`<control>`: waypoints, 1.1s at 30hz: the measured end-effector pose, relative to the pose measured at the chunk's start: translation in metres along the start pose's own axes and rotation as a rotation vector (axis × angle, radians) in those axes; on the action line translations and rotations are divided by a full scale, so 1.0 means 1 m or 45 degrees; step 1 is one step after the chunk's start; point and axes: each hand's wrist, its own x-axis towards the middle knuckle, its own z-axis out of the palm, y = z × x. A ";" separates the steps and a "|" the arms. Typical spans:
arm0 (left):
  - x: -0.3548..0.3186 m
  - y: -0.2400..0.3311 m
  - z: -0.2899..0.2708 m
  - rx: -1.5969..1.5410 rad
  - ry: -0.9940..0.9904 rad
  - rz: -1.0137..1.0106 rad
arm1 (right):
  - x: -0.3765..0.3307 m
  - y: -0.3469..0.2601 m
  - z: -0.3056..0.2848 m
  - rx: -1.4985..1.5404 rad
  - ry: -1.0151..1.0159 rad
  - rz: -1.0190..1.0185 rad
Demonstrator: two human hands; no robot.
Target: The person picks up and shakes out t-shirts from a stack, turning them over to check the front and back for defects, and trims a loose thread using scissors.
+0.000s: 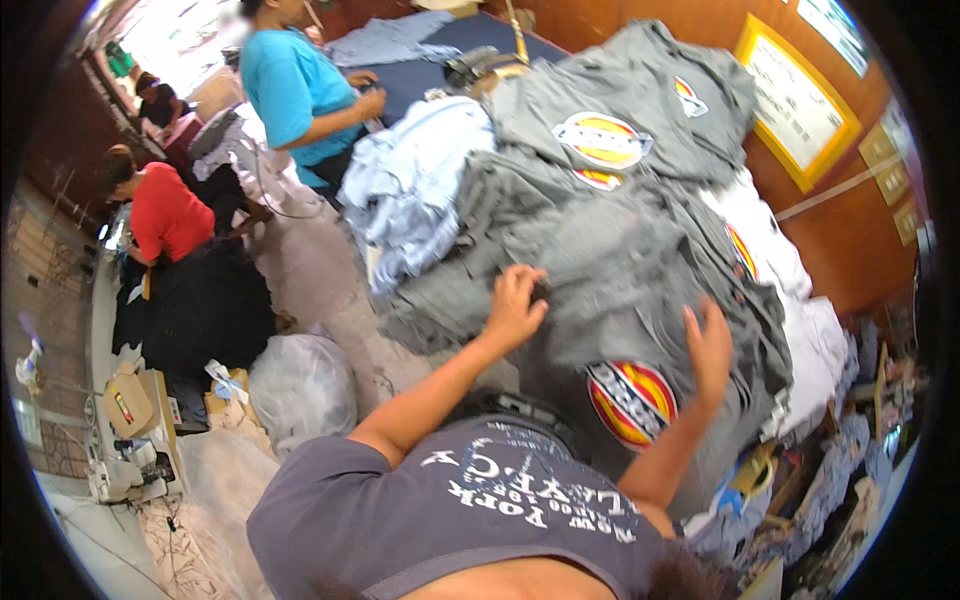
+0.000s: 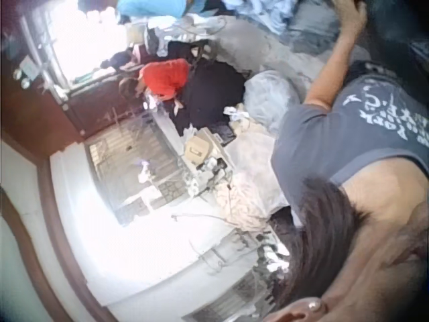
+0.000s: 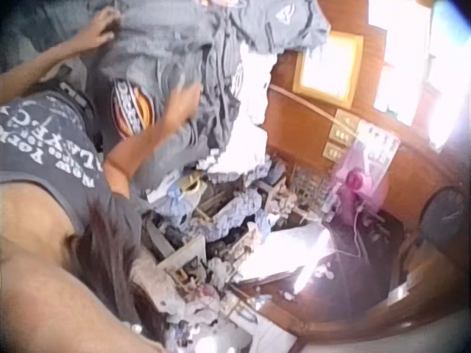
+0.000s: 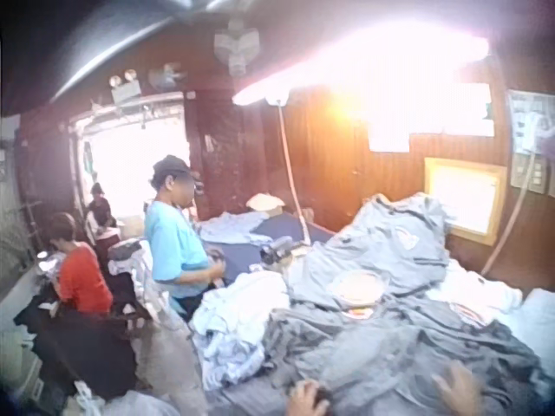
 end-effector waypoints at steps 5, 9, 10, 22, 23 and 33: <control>-0.006 0.002 -0.008 0.128 0.098 0.014 | 0.046 -0.022 0.051 0.084 0.048 -0.309; -0.015 0.001 -0.021 0.052 0.002 0.001 | 0.050 -0.025 0.062 -0.084 0.069 -0.219; -0.018 -0.005 -0.022 -0.049 -0.115 -0.022 | 0.052 -0.026 0.060 -0.057 0.065 -0.228; -0.032 0.006 -0.012 -0.453 -0.552 -0.187 | 0.113 -0.059 0.055 -0.504 0.026 -0.805; -0.025 0.007 -0.014 -0.384 -0.519 -0.111 | 0.114 -0.060 0.051 -0.507 -0.029 -0.817; -0.011 0.048 0.004 -0.199 -0.396 0.404 | 0.025 0.029 0.010 -0.318 0.531 -0.522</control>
